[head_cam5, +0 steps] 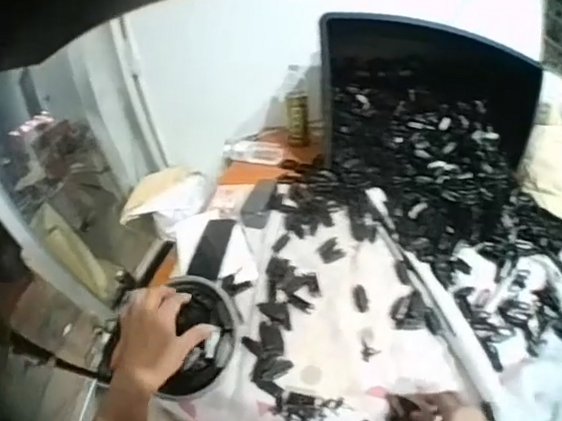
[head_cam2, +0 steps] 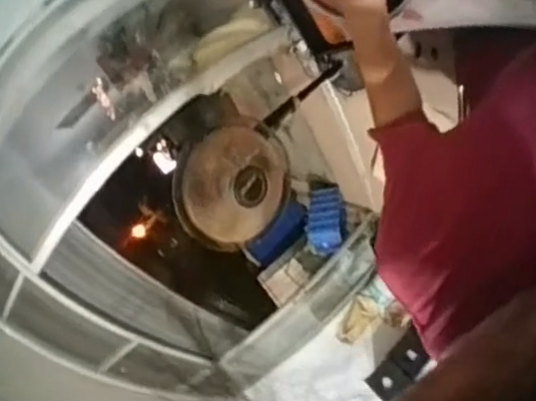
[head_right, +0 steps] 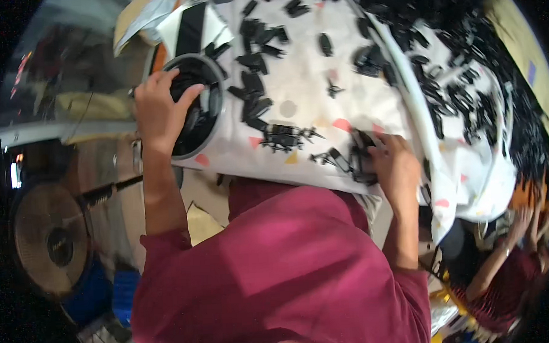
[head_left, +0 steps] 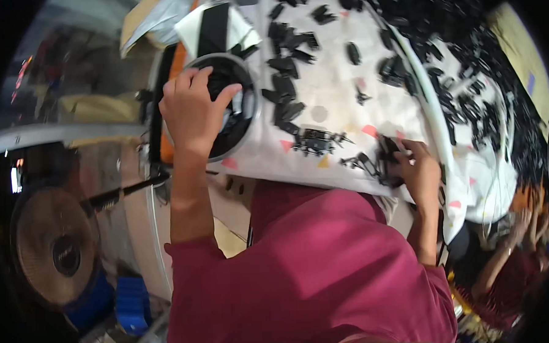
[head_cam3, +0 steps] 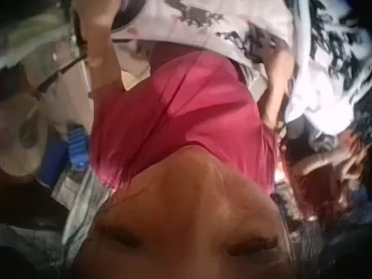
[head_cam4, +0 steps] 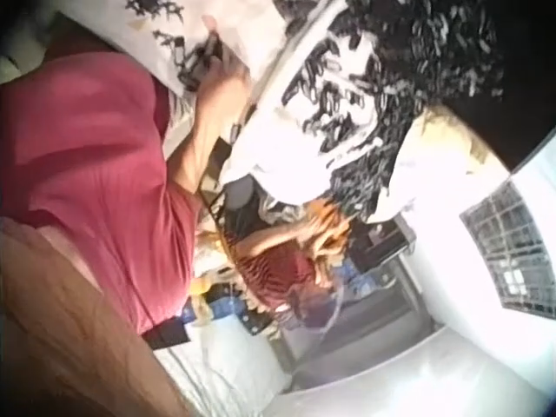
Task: Manually assembling small black plastic components at an assembly workbench.
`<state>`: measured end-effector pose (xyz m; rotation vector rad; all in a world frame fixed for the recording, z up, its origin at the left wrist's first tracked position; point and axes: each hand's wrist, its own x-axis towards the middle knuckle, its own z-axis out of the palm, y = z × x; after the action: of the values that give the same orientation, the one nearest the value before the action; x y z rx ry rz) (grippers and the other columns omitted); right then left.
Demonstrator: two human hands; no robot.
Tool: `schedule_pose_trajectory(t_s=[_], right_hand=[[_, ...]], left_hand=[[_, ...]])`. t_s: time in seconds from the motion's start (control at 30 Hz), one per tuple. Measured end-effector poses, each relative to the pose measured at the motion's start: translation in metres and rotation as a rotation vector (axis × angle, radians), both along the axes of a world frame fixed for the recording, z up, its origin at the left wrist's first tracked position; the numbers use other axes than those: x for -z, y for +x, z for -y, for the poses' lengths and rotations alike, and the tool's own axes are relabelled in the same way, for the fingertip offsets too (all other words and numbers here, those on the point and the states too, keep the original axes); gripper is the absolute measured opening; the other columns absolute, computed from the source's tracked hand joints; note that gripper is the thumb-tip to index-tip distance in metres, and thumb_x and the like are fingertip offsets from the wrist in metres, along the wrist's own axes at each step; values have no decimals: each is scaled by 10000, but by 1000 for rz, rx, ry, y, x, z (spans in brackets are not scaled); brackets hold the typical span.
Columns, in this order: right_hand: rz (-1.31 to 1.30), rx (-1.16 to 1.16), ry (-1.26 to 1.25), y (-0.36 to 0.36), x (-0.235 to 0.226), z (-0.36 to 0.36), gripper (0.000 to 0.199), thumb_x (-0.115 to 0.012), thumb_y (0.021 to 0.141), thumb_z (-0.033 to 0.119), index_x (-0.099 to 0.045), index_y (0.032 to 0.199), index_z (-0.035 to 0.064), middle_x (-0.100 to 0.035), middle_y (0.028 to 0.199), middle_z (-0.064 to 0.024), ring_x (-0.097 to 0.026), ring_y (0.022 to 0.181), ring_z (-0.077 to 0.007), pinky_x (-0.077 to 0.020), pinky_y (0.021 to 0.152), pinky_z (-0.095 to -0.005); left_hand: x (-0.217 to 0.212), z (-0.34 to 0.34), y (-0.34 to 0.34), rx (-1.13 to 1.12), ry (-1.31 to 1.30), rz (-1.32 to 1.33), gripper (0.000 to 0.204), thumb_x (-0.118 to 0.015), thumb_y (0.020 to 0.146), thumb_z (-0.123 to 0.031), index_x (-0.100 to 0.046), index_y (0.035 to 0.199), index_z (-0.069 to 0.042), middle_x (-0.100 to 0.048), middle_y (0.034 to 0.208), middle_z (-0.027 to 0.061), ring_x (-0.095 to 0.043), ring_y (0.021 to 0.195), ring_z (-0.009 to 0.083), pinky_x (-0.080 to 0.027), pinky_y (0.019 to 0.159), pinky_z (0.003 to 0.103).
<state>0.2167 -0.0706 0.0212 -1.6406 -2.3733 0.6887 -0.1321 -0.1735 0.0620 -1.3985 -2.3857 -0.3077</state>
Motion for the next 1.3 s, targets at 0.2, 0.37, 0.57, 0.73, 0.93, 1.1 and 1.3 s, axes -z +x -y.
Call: schedule_pose_trajectory(t_s=[0.2,0.37,0.57,0.73,0.93,1.1,1.3], right_hand=[[14,-66,103,0,13,3,251,-629,714,133,-633,951,48,-599,926,-118,-589,817,-316,-464,713,-371],[-86,7,79,2,16,2,200,-636,725,124,-624,910,50,-604,909,-110,-597,768,-275,-476,680,-350],[-742,236,-245,3,12,0,128,-662,767,41,-564,845,16,-598,906,-59,-590,752,-135,-466,619,-245],[-720,-79,153,-12,-24,9,244,-646,777,1,-560,1004,-19,-588,936,-116,-599,825,-163,-500,648,-234],[-844,-226,304,-15,-23,5,295,-620,781,-31,-575,1072,-14,-588,958,-136,-589,763,-150,-498,616,-226],[-878,-244,271,-17,-26,8,321,-624,766,-55,-589,1082,-11,-590,937,-133,-578,738,-132,-481,575,-209],[-771,-223,319,-15,-28,7,331,-637,741,-73,-617,1062,7,-610,928,-140,-597,723,-167,-488,591,-234]], left_hand=[[29,-114,47,302,-263,-2,160,-571,771,-190,-678,880,-142,-603,960,48,-549,930,258,-454,749,424],[46,-142,61,345,-337,17,193,-564,795,-167,-633,949,-75,-607,937,83,-553,923,281,-463,737,419],[32,-105,136,587,-223,1609,227,-578,860,-196,-538,1054,-85,-602,694,57,-535,503,127,-437,477,270],[20,-88,148,553,-195,2509,295,-517,899,-165,-499,1172,-53,-629,831,83,-614,659,128,-483,549,227],[16,-73,141,738,-251,2212,383,-624,820,-69,-518,1186,-32,-628,837,67,-603,691,110,-482,610,199],[25,-70,149,903,119,1466,296,-700,750,-92,-623,1023,-5,-601,847,42,-550,702,91,-460,612,222],[14,-67,152,916,152,1348,319,-721,723,-105,-627,1011,-6,-616,842,68,-575,722,107,-471,629,243]])
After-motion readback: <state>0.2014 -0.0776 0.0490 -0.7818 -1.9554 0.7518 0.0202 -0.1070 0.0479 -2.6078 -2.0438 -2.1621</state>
